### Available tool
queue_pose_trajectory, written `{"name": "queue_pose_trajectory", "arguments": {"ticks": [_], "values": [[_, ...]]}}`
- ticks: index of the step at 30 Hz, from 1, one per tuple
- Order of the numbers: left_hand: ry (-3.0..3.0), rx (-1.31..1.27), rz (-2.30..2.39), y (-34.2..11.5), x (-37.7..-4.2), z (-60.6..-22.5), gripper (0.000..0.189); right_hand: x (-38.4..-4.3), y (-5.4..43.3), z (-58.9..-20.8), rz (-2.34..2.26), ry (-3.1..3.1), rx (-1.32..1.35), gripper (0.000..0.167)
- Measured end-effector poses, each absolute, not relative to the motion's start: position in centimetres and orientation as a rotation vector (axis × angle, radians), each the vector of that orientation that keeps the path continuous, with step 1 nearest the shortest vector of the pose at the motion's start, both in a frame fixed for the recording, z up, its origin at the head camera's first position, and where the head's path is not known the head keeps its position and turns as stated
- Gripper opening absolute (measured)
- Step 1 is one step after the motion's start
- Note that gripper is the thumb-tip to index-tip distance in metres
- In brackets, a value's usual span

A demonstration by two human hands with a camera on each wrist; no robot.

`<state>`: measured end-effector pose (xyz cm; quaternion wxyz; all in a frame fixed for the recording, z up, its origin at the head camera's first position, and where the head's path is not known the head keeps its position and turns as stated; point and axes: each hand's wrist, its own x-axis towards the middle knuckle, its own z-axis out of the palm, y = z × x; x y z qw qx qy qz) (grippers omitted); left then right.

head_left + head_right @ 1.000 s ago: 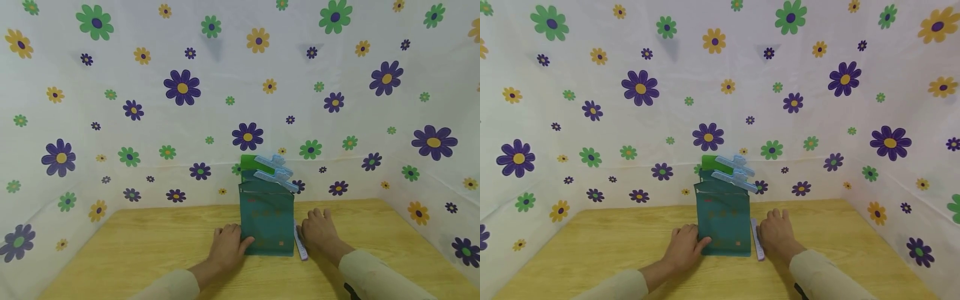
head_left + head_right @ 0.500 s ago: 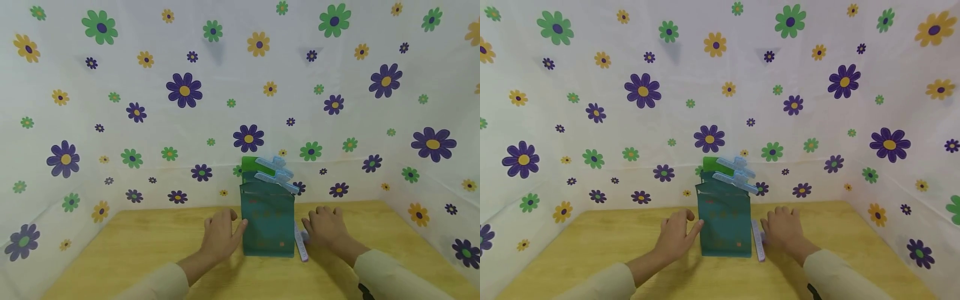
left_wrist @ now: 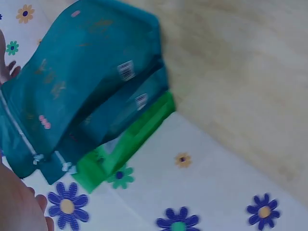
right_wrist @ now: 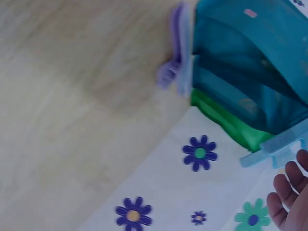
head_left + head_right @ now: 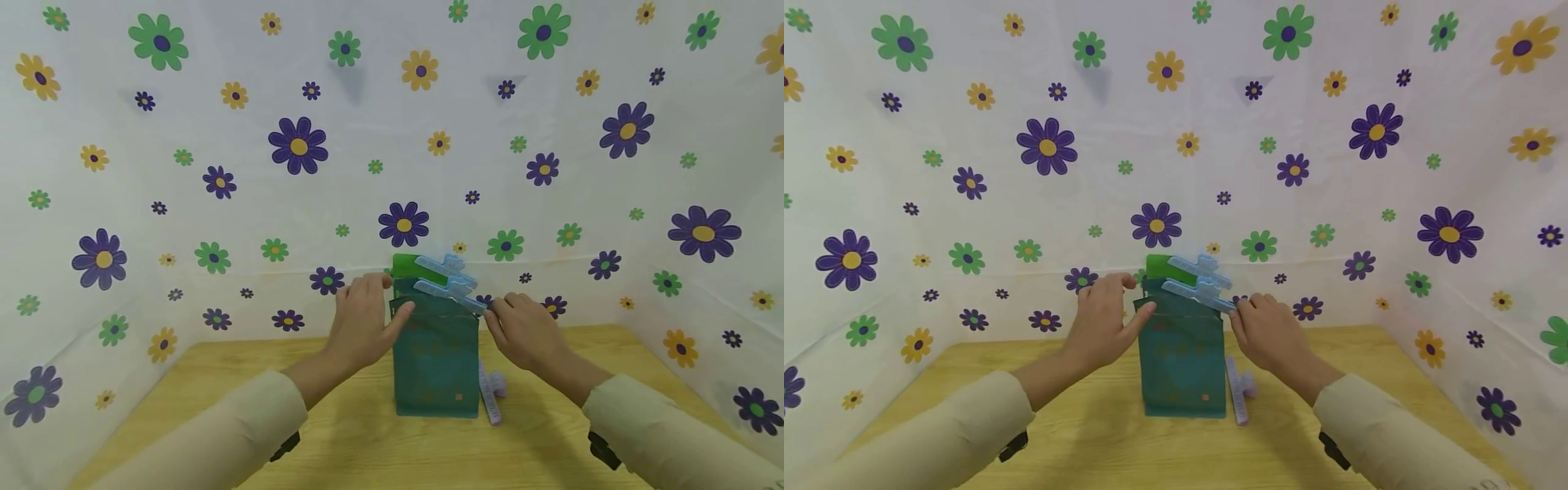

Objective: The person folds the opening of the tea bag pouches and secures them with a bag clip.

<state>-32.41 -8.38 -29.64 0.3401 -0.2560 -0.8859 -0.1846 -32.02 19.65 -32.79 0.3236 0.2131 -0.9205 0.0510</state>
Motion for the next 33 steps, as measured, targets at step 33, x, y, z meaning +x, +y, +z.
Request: {"name": "queue_pose_trajectory", "arguments": {"ticks": [33], "values": [[-2.575, -1.058, -0.164, -4.5, -34.7, -27.2, 0.046, -32.9, 16.5, -32.7, 0.06, -2.243, 0.803, 0.022]]}}
